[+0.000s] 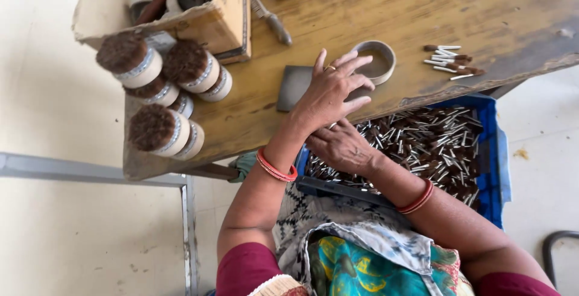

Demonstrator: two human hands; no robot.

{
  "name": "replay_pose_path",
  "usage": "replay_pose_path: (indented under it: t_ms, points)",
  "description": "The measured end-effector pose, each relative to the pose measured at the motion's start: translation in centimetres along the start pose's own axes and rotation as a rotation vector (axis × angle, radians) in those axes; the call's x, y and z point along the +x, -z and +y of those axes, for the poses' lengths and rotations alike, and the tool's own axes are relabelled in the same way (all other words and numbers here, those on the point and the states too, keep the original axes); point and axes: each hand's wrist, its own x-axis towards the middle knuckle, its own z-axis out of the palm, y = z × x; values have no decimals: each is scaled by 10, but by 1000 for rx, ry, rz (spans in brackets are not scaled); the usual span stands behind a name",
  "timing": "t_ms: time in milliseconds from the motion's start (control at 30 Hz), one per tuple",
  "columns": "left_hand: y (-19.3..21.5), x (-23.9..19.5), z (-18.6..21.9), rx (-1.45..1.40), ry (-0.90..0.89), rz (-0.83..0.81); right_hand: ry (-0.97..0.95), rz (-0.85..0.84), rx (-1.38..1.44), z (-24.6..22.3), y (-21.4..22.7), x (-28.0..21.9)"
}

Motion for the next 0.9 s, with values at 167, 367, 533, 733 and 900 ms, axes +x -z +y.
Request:
replay_pose_path:
  t_ms: [167, 367, 533, 733, 900]
  points:
    - [100, -38, -37, 174, 178, 466, -16, 56, -41, -16, 29, 23]
    - [225, -126, -132, 461, 845, 720, -54, 62, -78, -18, 29, 26]
    - [236, -166, -165, 160, 1106, 529, -86, 43, -67, -20, 27, 27]
    - [231, -179, -134, -26, 1023, 524, -91, 15, -111, -22, 29, 27]
    - [213, -162, -83, 236, 329, 731, -116, 20, -26, -26, 36, 33]
